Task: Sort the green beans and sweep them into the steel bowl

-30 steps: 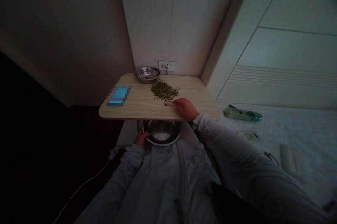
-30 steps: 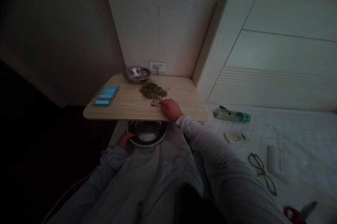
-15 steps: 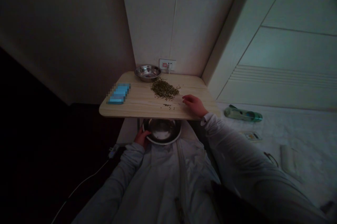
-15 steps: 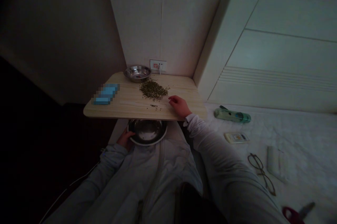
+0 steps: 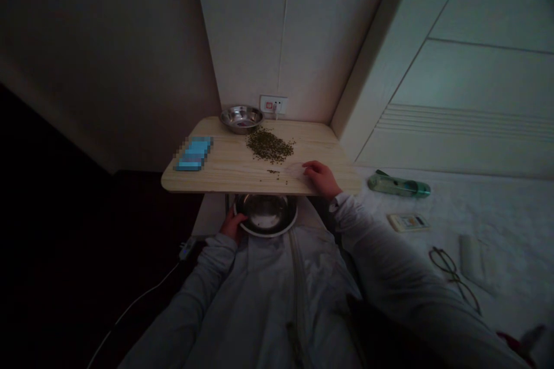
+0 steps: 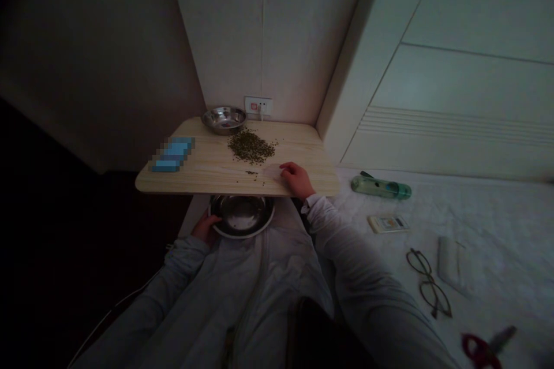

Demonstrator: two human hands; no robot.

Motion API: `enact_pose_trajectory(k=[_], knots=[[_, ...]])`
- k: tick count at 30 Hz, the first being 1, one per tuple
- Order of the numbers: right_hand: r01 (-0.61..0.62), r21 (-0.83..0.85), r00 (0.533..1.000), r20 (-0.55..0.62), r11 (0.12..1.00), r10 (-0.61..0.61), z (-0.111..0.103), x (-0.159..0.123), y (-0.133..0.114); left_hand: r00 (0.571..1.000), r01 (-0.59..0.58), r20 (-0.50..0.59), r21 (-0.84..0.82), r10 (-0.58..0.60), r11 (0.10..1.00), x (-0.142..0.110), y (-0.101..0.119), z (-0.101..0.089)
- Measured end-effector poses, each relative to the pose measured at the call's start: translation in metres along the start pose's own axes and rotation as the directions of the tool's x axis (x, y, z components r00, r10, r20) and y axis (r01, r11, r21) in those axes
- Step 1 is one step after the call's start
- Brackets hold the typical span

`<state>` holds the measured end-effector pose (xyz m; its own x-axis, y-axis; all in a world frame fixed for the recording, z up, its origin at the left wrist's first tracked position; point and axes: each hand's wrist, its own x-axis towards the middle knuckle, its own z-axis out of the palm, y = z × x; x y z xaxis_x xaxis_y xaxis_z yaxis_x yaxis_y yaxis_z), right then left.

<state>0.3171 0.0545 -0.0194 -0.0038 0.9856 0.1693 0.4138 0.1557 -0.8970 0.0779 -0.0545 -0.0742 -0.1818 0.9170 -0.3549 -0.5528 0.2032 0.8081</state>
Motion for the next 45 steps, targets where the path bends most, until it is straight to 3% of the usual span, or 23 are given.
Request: enact_pose_trajectory(k=[22,28,32,41,45], knots=[[0.023,-0.076,1.000,-0.005,0.997,-0.024,0.001,-0.007,0.000,0.992,0.075,0.099,0.030,-0.078,0.997,0.007,-0.008,0.001],[0.067,-0.137,0.998,0.012,0.988,-0.066,0.001,-0.014,-0.002,0.993,0.101,0.049,0.061,-0.104,0.993,0.008,-0.008,0.000],[0.084,-0.155,0.996,0.036,0.984,-0.079,0.003,-0.020,-0.004,0.990,0.118,0.075,0.064,-0.123,0.991,0.008,-0.010,0.004],[0.116,-0.119,0.992,0.068,0.986,-0.108,0.012,-0.031,-0.010,0.981,0.138,0.131,0.030,-0.141,0.990,0.010,-0.013,0.011],[0.094,-0.030,0.985,0.147,0.995,-0.089,0.019,-0.033,-0.011,0.979,0.141,0.141,0.032,-0.145,0.989,0.009,-0.013,0.010]])
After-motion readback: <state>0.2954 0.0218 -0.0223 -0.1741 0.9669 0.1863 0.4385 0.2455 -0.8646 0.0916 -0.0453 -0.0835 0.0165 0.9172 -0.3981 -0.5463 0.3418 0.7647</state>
